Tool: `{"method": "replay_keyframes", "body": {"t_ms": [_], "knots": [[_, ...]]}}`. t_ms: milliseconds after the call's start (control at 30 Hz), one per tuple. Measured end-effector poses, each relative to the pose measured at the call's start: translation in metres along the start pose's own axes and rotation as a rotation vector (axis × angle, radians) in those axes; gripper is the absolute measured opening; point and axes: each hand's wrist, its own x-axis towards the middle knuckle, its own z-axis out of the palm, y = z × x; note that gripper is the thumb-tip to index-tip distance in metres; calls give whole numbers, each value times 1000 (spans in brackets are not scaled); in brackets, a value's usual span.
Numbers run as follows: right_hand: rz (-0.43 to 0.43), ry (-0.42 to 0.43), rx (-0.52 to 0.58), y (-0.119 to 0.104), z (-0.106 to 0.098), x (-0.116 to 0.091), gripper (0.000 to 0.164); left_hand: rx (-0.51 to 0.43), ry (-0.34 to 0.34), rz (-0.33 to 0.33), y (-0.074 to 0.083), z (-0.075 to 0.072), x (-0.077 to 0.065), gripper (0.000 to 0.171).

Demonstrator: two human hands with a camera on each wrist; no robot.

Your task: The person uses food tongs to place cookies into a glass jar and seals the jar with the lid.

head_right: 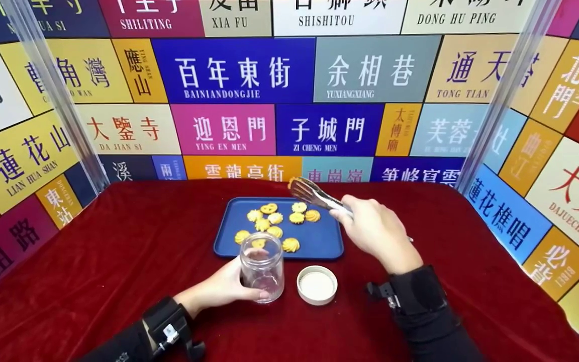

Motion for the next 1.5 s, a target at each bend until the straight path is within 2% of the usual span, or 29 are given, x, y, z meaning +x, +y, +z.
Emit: {"method": "replay_keyframes", "body": {"t_ms": [367,467,767,1033,1233,1500], "knots": [[-108,61,-25,-28,-22,-12,20,18,7,0,-1,0,0,95],[-149,55,-25,-33,-25,-15,17,14,2,3,-1,0,0,95],[-235,-73,-17,-42,-30,-20,13,1,7,0,0,0,0,91],[-318,-187,15,-43,-27,-21,24,-12,4,-17,2,0,0,90],[-297,-268,26,-42,-25,-22,23,-9,6,-23,3,0,0,89],[-283,-276,24,-43,-26,-22,23,2,12,-20,2,1,0,89]]}}
